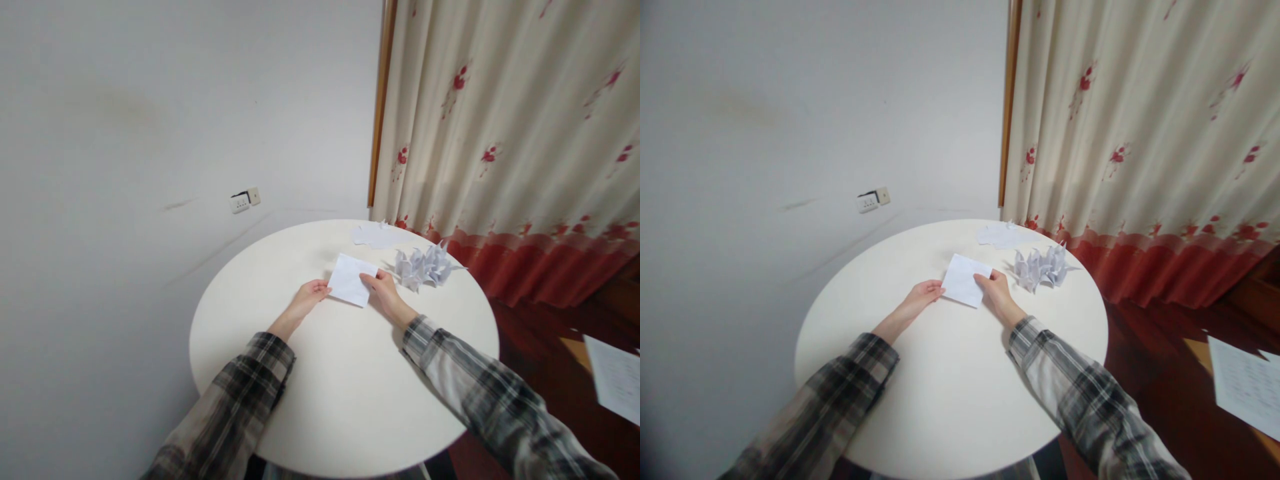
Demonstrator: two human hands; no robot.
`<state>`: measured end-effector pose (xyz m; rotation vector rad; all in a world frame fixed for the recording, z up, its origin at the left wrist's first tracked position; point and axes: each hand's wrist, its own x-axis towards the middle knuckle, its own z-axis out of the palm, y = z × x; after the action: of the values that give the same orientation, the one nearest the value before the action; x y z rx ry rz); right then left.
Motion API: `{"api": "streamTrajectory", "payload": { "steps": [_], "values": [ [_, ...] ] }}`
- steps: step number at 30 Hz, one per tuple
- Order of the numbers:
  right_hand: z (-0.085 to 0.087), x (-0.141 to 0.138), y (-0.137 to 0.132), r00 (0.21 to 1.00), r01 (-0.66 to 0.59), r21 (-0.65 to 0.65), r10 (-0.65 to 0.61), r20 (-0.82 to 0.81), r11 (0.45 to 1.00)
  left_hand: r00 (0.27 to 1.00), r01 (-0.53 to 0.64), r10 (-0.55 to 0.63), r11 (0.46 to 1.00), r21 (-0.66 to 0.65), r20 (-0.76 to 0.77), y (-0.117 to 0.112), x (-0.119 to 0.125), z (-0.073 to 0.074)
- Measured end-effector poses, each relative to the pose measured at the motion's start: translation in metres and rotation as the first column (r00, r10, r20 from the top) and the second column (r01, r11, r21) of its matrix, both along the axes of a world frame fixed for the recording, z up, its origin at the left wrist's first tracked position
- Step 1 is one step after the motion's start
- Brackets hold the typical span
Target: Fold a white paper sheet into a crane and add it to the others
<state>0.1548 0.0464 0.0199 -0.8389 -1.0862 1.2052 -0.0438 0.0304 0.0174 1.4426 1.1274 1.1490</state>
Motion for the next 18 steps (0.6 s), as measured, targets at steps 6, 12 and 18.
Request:
{"api": "streamTrajectory", "payload": {
  "steps": [6, 12, 18],
  "values": [
    [0.002, 0.002, 0.001, 0.990, 0.036, 0.092, -0.048, 0.133, 0.995, 0.955, -0.235, 0.275, 0.930, 0.281, -0.110, 0.010, -0.006, -0.004],
    [0.002, 0.001, 0.003, 0.997, 0.023, 0.214, -0.038, 0.064, 0.977, 0.922, -0.205, 0.350, 0.804, 0.558, -0.166, -0.002, -0.006, 0.008],
    [0.000, 0.000, 0.002, 0.997, 0.014, 0.234, -0.031, 0.072, 0.972, 0.901, -0.280, 0.418, 0.765, 0.580, -0.115, -0.005, -0.006, 0.009]
  ]
}}
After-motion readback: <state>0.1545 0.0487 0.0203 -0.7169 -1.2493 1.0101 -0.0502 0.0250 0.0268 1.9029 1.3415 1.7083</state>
